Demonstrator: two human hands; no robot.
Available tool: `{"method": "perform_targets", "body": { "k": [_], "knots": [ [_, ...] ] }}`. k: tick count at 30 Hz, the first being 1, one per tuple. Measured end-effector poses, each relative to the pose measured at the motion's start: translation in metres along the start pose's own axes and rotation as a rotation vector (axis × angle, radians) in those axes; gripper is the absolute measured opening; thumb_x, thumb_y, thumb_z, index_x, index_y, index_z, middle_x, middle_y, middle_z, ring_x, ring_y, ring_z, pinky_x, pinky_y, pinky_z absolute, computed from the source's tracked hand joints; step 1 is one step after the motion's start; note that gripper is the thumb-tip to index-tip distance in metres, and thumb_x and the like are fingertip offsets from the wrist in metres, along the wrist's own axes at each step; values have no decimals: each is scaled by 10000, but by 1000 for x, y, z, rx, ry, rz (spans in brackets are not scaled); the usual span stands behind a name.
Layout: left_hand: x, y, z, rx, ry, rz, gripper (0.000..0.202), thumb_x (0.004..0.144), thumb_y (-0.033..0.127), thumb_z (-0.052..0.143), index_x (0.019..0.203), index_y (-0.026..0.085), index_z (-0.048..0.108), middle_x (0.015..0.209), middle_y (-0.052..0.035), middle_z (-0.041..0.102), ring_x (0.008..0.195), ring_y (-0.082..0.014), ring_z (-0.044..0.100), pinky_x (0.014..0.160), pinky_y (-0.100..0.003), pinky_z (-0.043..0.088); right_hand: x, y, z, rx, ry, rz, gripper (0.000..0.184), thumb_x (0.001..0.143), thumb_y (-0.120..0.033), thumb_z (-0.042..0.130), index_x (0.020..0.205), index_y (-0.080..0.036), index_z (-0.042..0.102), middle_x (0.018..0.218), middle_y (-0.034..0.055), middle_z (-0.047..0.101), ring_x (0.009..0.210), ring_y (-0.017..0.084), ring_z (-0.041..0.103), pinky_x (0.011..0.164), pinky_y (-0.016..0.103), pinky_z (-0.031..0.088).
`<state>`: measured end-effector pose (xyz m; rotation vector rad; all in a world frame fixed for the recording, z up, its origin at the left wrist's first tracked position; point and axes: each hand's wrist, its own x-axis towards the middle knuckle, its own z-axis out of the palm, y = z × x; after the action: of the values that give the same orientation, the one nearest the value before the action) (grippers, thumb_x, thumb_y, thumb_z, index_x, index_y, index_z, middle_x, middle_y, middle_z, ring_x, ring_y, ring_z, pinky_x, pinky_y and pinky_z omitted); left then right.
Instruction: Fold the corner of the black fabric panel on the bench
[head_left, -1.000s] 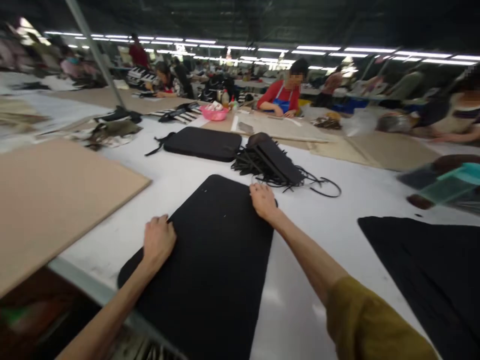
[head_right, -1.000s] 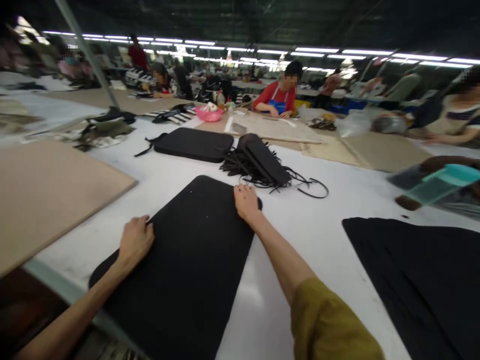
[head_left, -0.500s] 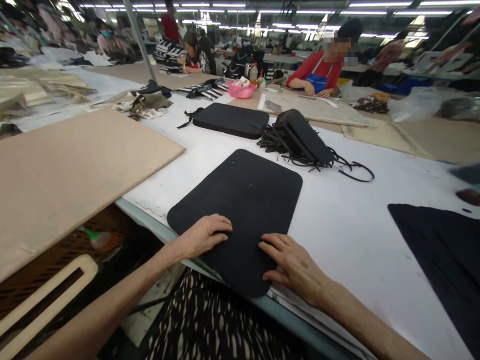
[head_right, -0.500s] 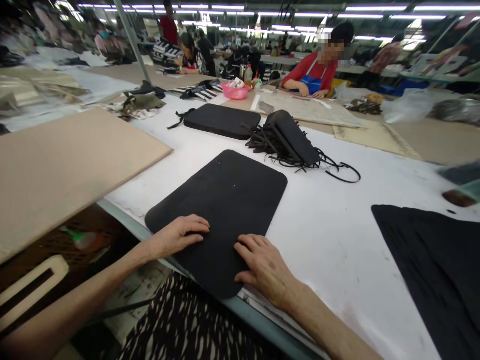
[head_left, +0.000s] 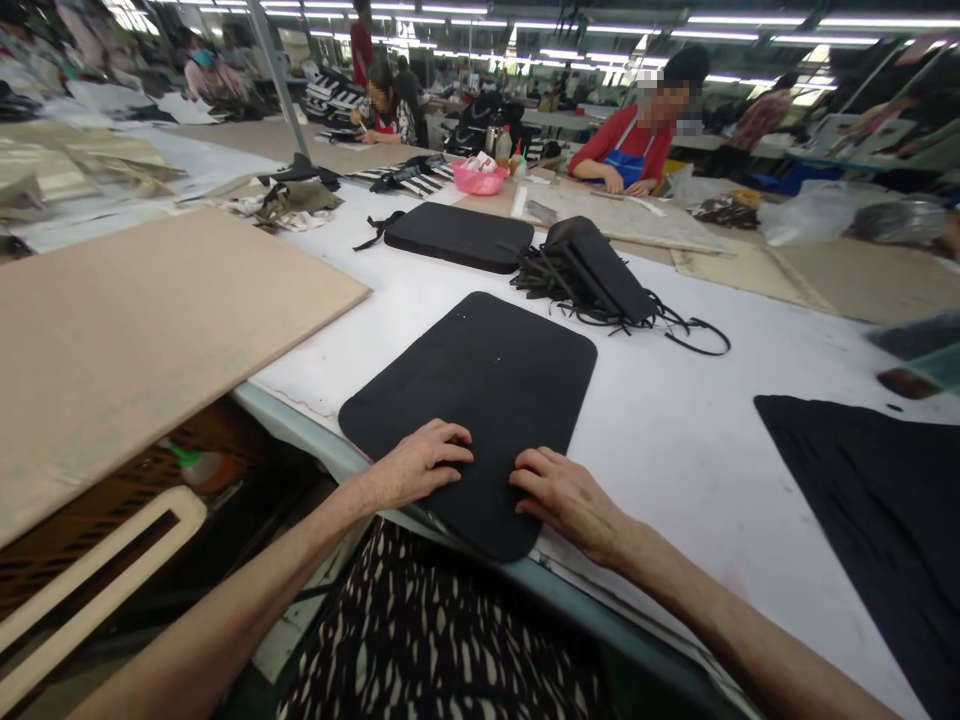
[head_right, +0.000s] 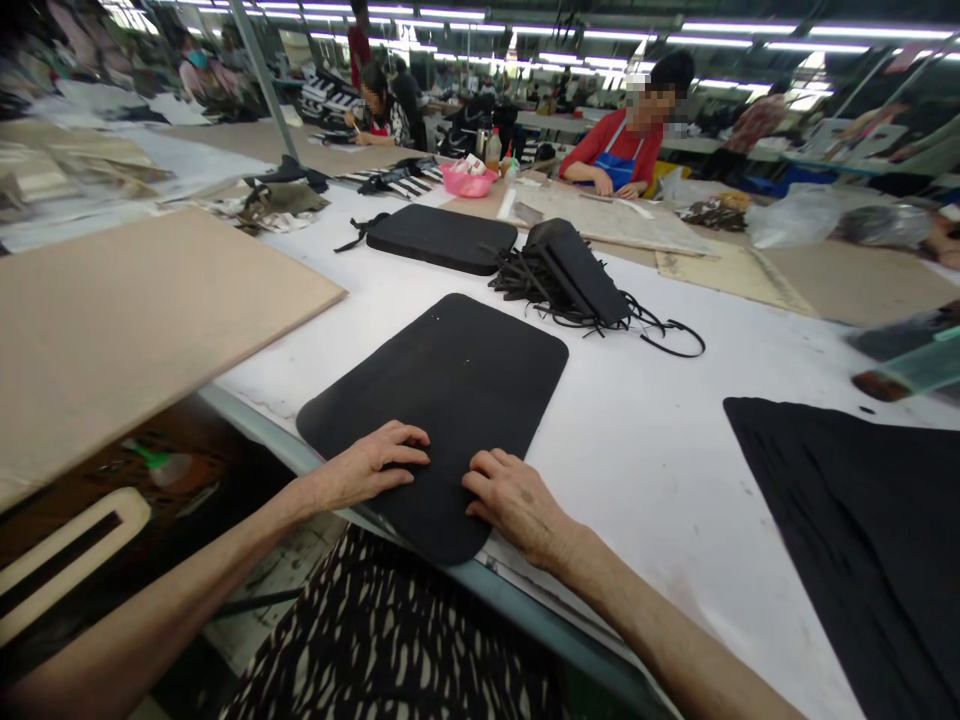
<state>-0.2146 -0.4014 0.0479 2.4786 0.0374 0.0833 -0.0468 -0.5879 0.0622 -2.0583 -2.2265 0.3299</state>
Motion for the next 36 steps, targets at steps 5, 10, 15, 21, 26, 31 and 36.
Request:
{"method": "perform_targets", "body": {
  "k": [5,10,15,21,26,31,36],
  "knots": [
    [1,-2,0,-15,-5,5,249,812,137,557,1035,227,622,1159,-27,498,1049,-193,428,950,-299,360,1,-2,4,-32,27,-49,139,905,-207,445,828,-183,559,915,37,543,807,177,452,702,291,390],
    [0,-4,1,-49,-3,8,229,809,131,574,1009,228,628,1153,-18,496,1048,-180,430,951,-282,350,2,3,12,110,115,-27,154,909,-208,439,818,-191,562,910,32,544,827,170,457,704,272,386],
    [-1,-3,0,-114,8,5,195,841,151,548,1005,217,631,1146,-22,502,1058,-170,434,963,-267,331,7,12,10,332,102,6,195,925,-261,419,781,-195,531,857,14,538,818,153,473,727,264,379],
    [-2,4,-12,-251,-3,11,243,927,251,406,996,181,629,1060,-39,563,1015,-156,478,945,-256,338,16,19,4,405,40,21,263,944,-277,360,730,-188,485,789,2,515,757,136,485,719,263,383],
    [-5,4,-20,-309,-56,14,283,791,281,642,1055,187,604,1051,-37,571,1028,-182,478,937,-262,348,20,19,0,408,-5,39,274,944,-278,342,726,-187,481,797,10,524,751,139,491,714,267,388],
    [-4,4,-18,-288,-35,-2,232,782,223,645,1010,185,622,1009,-27,594,1011,-179,481,927,-264,350,22,16,-6,399,-29,63,287,945,-266,320,711,-185,465,778,18,518,740,143,484,699,268,392],
    [-4,3,-14,-258,-9,28,147,838,213,567,959,180,644,944,-24,622,956,-169,499,907,-266,353,22,15,-6,380,-44,68,279,946,-270,318,714,-188,451,780,13,511,728,137,478,695,260,392]
  ]
}}
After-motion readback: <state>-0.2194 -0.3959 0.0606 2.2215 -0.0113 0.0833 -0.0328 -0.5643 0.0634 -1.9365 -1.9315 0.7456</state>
